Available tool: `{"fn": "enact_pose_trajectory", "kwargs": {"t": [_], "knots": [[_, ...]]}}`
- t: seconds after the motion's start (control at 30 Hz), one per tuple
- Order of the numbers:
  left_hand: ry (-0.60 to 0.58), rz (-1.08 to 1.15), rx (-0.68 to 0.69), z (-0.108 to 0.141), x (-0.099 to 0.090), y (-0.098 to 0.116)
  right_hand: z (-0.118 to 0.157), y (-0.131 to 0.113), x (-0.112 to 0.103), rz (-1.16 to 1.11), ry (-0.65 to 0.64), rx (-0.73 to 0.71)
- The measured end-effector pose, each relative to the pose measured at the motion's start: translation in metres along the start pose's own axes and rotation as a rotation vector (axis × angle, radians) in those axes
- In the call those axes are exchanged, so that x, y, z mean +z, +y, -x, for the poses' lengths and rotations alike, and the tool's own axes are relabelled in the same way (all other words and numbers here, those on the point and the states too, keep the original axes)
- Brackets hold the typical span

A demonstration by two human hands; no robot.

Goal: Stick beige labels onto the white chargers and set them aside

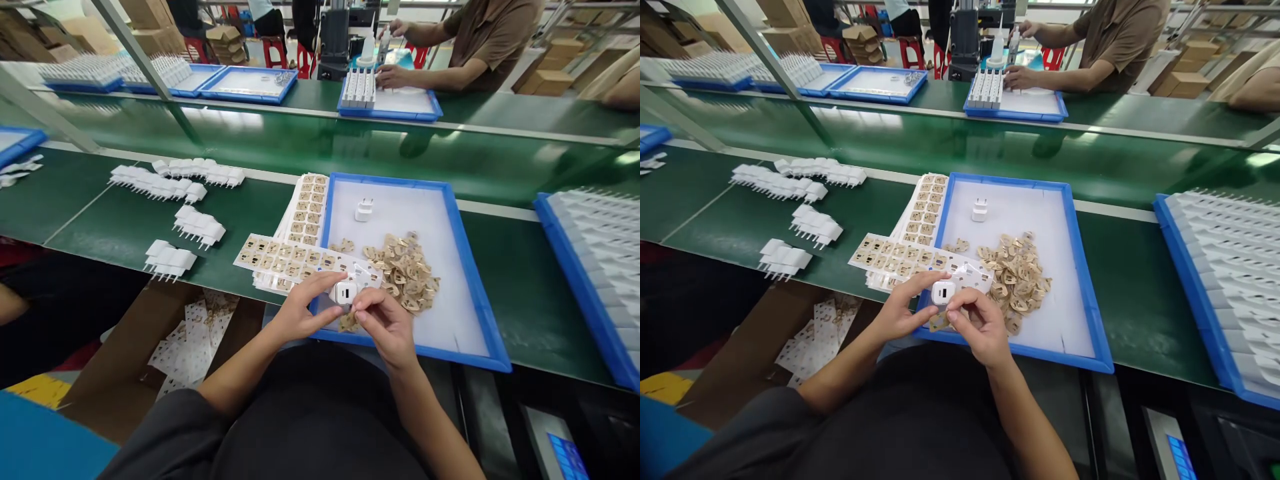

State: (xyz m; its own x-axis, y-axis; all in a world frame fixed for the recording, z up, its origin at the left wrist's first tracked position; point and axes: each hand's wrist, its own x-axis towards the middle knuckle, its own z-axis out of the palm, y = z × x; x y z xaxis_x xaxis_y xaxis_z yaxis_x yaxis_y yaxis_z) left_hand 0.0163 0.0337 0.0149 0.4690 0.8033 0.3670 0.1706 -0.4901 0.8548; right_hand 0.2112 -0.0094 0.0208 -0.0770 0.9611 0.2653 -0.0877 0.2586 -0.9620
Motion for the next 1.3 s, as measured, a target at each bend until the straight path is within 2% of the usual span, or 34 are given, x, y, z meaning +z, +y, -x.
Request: {"fn": "enact_pose_trajectory", "kwargs": {"t": [0.13,0.3,0.37,0.93,1.3], "knots": [[0.107,-0.053,0.015,0.003,0.003,-0.004,0.001,-0.008,0.005,0.019,-0.009,0.037],[0.111,-0.055,0.106,0.006,0.006,-0.004,-0.003,-0.013,0.006,0.075,0.178,0.085],[0.110,-0.062,0.114,0.006,0.006,-0.001,-0.006,-0.014,0.008,0.082,0.205,0.106],[0.131,-0.071,0.121,0.003,0.004,0.000,-0.008,-0.014,0.014,0.102,0.206,0.118],[0.152,-0.093,0.159,0.005,0.005,-0.001,-0.007,-0.012,0.023,0.280,0.253,0.023]]}}
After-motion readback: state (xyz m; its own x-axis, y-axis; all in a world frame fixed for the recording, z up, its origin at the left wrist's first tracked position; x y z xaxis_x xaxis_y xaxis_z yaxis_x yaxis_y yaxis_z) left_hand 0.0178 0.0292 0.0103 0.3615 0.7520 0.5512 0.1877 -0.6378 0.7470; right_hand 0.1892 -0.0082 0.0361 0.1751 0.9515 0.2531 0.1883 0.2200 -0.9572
